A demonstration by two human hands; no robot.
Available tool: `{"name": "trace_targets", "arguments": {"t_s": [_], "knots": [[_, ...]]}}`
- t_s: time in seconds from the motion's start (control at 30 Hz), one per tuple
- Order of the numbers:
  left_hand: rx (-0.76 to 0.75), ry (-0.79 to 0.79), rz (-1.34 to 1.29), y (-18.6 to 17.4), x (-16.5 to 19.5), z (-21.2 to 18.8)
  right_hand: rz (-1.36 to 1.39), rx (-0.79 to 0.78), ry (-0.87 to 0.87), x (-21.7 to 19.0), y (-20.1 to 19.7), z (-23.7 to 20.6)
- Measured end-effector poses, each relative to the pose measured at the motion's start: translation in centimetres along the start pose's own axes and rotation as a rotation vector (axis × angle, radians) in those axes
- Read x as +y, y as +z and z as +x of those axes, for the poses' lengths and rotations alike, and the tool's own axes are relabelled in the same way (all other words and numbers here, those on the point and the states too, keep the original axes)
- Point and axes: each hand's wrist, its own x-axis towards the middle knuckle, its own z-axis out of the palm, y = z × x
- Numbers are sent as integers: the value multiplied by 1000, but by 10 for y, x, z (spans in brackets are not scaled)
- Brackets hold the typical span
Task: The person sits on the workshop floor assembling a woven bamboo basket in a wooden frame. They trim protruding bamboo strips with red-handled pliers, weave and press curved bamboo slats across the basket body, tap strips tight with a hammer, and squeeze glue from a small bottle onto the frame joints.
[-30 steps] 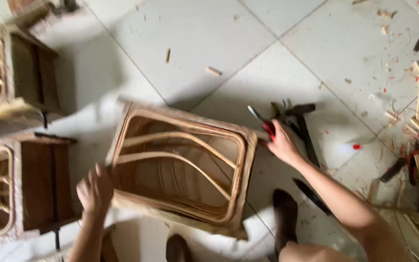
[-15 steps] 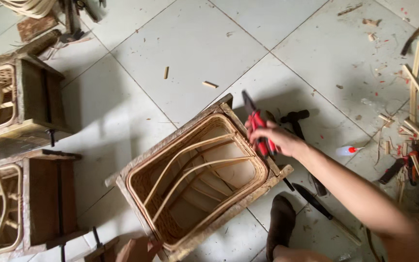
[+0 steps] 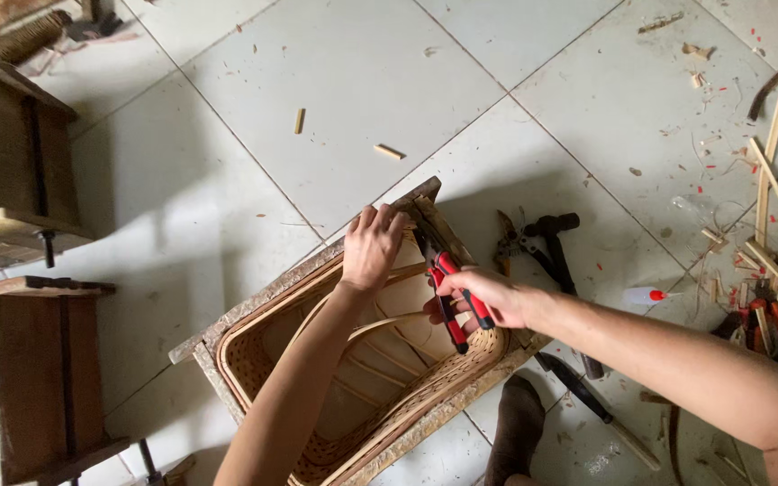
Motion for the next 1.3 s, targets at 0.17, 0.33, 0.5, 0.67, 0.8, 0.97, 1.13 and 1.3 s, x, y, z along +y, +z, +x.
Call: {"name": "trace_targets", "arguments": {"t_s": [0.17,0.33,0.5,0.67,0.8,0.97,1.13,1.3], "knots": [[47,-17,-13,-4,1,3,120,74,-6,18,10,11],[89,-2,-19,-8,3,3,158,92,-60,28,15,15],[80,-24,-66,-11,4,4,228,52,-14,23,12,14],[119,2,-68,-8,2,4,260,19,-54,15,15,10],[90,5,-29,-6,2,2,260,41,-72,12,16,7],[65,8,-33,-2,1,1,252,-3,-58,8,7,9],[85,20,-2,4,-2,-1,357,-38,-103,14,6,2],[-2,34,-43,4,-4,-2,374,-78,-88,14,11,0]]}}
